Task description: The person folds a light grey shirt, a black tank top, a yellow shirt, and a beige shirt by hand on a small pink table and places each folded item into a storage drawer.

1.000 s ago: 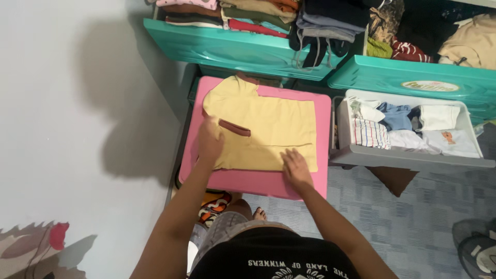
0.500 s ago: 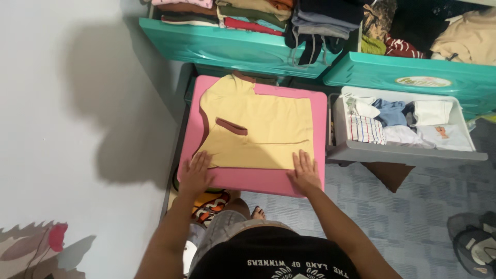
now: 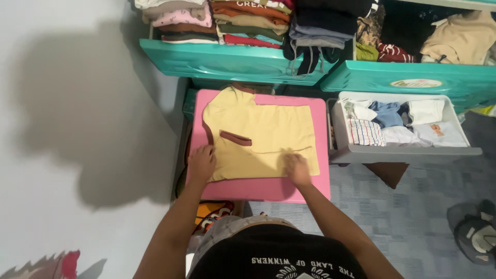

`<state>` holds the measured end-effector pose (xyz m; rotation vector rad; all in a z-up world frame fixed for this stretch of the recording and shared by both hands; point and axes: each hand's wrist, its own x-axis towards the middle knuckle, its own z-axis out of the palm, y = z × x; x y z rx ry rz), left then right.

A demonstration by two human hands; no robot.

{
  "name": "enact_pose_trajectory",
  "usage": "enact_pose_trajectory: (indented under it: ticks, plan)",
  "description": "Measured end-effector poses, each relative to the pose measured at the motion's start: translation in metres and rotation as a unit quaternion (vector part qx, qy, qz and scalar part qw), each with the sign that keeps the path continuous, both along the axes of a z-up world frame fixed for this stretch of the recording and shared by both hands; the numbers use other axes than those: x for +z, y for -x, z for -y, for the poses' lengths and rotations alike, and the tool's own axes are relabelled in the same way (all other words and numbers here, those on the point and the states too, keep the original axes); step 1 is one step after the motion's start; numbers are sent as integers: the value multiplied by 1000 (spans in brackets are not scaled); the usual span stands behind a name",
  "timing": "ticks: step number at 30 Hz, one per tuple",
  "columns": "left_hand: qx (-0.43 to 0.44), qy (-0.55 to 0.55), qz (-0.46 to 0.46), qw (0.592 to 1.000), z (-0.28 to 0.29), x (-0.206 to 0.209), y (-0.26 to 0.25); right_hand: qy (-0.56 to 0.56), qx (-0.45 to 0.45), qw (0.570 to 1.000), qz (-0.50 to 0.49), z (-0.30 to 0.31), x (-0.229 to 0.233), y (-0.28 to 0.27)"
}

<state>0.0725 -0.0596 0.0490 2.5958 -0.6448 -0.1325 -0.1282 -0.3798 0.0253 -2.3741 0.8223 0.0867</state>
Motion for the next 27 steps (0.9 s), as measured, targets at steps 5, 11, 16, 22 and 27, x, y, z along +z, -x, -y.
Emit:
enact_pose_trajectory:
  ticks: [5,11,16,22,27]
  plan:
    - [-69,267,-87,957,41,28,-45,-152,28,985,73,-26,-35,-78]
    - [44,185,-368,910,60,69,-47,-193,11,981,-30,-53,-19,-130]
    - [-77,212,-199,954,26,58,-38,-127,55,990,25,-54,-6,-121]
    - [-203,73,-48,975,-21,30,-6,-33,182,974,134,-63,4,-86]
    - [-199,51,-49,977,-29,29,1,1,137,980,147,-74,12,-88]
